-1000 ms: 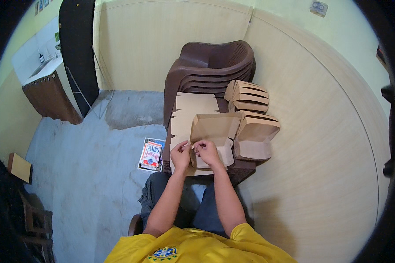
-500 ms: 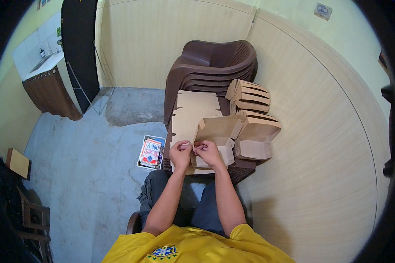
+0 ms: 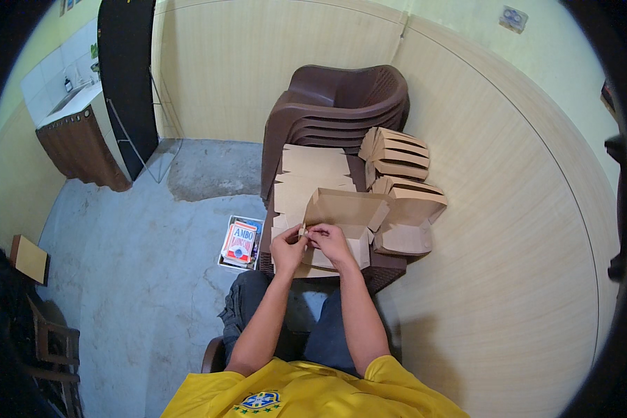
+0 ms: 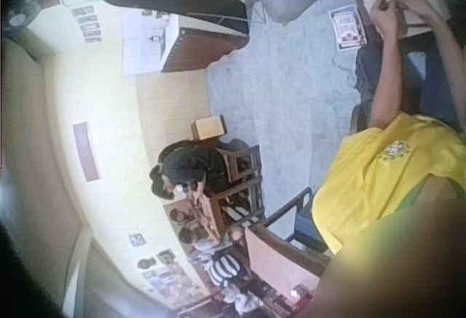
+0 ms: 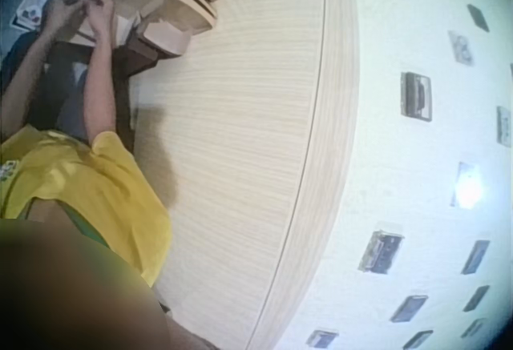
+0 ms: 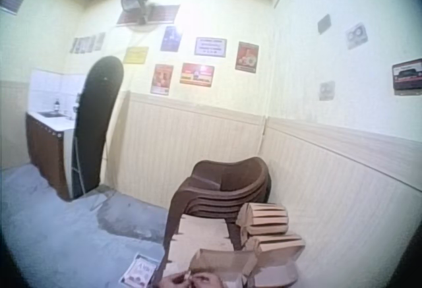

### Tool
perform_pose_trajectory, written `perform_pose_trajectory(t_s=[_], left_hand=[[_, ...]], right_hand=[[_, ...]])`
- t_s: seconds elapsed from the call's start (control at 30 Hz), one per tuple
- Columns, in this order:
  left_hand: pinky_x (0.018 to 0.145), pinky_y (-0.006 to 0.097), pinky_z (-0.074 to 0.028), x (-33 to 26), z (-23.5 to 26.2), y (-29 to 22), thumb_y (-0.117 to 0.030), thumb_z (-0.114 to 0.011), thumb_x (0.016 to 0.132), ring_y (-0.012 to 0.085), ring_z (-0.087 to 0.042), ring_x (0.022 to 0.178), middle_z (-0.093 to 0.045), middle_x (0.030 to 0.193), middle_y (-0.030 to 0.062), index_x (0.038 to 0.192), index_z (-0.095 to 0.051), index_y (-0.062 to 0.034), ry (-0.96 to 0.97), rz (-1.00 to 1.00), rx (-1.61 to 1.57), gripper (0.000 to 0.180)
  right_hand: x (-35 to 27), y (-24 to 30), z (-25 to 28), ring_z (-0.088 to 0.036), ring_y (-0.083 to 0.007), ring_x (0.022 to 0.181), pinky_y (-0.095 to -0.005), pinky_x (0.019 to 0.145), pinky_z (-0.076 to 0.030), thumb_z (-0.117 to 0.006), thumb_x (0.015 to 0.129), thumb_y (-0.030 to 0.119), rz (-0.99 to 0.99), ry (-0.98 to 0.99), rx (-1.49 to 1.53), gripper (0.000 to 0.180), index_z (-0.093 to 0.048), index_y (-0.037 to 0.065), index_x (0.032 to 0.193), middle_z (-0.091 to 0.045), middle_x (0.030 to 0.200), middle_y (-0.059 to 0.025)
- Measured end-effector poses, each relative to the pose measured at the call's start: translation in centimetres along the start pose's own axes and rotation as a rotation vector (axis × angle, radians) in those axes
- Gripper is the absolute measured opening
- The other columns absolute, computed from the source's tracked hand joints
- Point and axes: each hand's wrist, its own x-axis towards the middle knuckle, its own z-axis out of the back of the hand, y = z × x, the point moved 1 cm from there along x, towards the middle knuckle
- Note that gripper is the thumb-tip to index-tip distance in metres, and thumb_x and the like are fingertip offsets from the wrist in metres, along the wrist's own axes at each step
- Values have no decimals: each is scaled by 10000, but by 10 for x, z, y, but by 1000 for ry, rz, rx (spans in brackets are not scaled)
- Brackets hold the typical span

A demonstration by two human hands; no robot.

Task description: The person folds flat cardboard pieces into small boxes by hand, folding flaps and tucking tabs to form the structure. Completed boxes are stacked on a chair beside the work area.

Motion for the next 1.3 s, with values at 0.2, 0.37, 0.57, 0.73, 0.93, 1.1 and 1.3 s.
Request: perform_pose_trajectory(t_s=[0.2,0.37,0.57,0.73,0.93,1.1,1.3], left_hand=[[761,414,-603,-16,-9,-15,-181,-827,899,280,-782,809,-782,857,214,1107,-815,-5,-148,-182,52,272],[747,481,-587,-13,-7,-24,-150,-804,885,433,-745,796,-750,860,254,837,-721,43,-142,-244,216,215],[727,463,-610,4,0,-29,-149,-835,846,400,-779,778,-775,839,233,838,-749,47,-75,-367,460,214],[748,451,-612,2,-2,-34,-162,-824,867,392,-782,785,-787,852,212,851,-776,29,-108,-265,302,198],[772,464,-616,5,-6,-28,-258,-807,909,384,-785,815,-791,849,197,1001,-849,-44,-39,-188,438,238],[780,486,-613,26,8,-28,-270,-805,908,392,-772,830,-799,903,167,1018,-861,-113,-100,-228,672,199],[801,506,-608,51,41,-33,-278,-810,921,387,-780,913,-812,962,148,1100,-835,-130,-73,-172,648,234]], right_hand=[[10,-4,-5,-692,-136,798,-281,702,-559,-726,1009,71,-24,-58,-59,86,-755,-10,1005,-750,900,-65],[10,-7,-6,-685,-136,785,-292,685,-555,-717,1001,79,-33,-96,-59,108,-785,-3,1021,-753,898,-62],[8,4,-4,-663,-143,702,-305,605,-527,-670,1009,70,-147,-111,-106,152,-801,7,1056,-752,892,-53],[7,4,-3,-645,-150,606,-349,561,-518,-717,963,137,-150,-150,-228,159,-825,22,946,-738,756,-62],[2,10,-4,-726,-238,655,-434,645,-573,-798,910,287,-63,-198,-546,302,-792,36,742,-762,740,-165],[-34,46,0,-745,-341,718,-454,705,-594,-831,877,293,154,-471,-808,309,-746,16,772,-740,730,-166],[-65,76,36,-744,-438,883,-505,802,-591,-803,872,286,164,-875,-984,320,-723,28,1044,-779,996,-223]])
